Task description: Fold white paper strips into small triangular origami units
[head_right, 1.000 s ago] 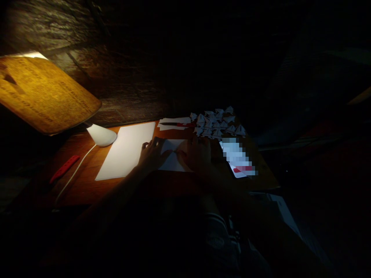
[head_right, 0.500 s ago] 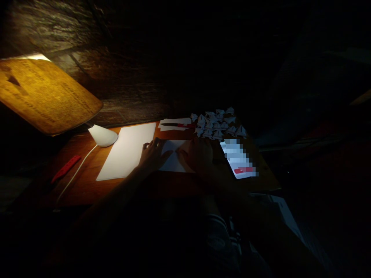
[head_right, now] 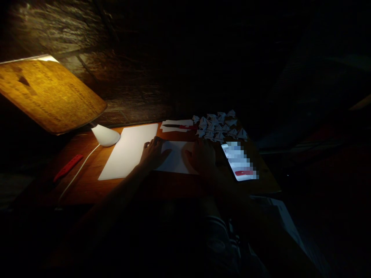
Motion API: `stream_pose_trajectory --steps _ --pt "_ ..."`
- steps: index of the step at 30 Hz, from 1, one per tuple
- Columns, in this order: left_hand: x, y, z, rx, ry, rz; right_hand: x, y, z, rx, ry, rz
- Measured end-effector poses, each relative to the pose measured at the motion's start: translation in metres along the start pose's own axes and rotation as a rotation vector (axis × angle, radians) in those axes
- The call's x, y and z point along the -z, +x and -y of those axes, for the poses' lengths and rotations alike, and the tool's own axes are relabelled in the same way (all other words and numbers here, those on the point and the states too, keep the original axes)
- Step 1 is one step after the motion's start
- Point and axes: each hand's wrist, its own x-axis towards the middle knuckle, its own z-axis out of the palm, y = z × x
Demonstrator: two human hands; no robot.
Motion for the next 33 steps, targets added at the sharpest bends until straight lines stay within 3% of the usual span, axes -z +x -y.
stream_pose_trajectory --steps 16,20,24,28,31,33 --pt "-0.019 0.018 0.031 0.042 -0.366 -0.067 0.005 0.008 -0.012 0.102 0.029 0.017" --pt "-0.028 0.025 0.043 0.124 -0.697 -0.166 -0.005 0.01 -0.018 0.108 0.097 -0.041" --pt "-0.036 0.032 0.054 0.276 -1.142 -0.336 -0.006 0.013 -0.021 0.131 0.171 0.008" --pt "-0.036 0.031 0.058 0.326 -1.3 -0.411 -0.001 0.013 -0.028 0.156 0.249 0.068" --pt "-0.036 0.03 0.059 0.342 -1.334 -0.423 0.0 0.006 -0.036 0.072 0.344 0.063" --pt "-0.036 0.029 0.058 0.322 -1.321 -0.429 -0.003 0.0 -0.041 -0.041 0.474 -0.021"
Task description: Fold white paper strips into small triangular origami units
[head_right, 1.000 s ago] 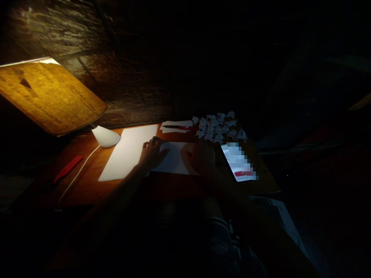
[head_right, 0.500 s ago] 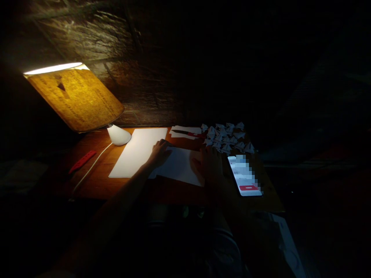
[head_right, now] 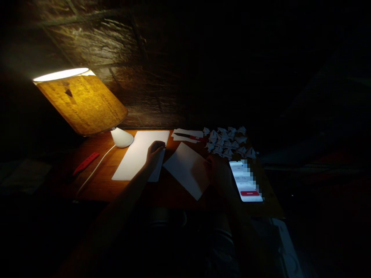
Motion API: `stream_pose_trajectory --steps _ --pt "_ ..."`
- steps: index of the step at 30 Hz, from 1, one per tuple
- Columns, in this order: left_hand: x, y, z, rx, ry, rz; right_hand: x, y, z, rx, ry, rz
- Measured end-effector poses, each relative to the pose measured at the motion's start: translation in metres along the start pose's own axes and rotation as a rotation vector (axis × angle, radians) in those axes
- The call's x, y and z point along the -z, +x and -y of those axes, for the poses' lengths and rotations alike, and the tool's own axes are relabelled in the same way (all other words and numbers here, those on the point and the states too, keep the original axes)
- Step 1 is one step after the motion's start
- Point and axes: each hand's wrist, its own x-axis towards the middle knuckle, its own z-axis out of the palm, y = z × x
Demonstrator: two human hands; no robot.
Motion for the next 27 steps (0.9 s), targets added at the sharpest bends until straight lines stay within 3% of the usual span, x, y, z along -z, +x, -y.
stream_pose_trajectory --steps 7,12,16,21,24,27 --pt "-0.005 -0.01 -0.003 -0.087 0.04 0.099 -0.03 -0.021 -0.008 -0.282 0.577 -0.222" --pt "-0.012 -0.014 -0.011 0.174 -0.248 0.211 -0.033 -0.028 0.001 -0.334 0.666 -0.222" --pt "-0.015 -0.017 -0.022 0.319 -0.427 0.24 -0.027 -0.036 0.002 -0.313 0.631 -0.287" --pt "-0.014 -0.02 -0.03 0.392 -0.419 0.262 -0.022 -0.041 0.003 -0.278 0.696 -0.288" --pt "-0.014 -0.02 -0.031 0.408 -0.399 0.239 -0.02 -0.04 0.009 -0.183 0.67 -0.313" --pt "-0.013 -0.018 -0.031 0.426 -0.433 0.207 -0.018 -0.041 0.016 -0.067 0.566 -0.252"
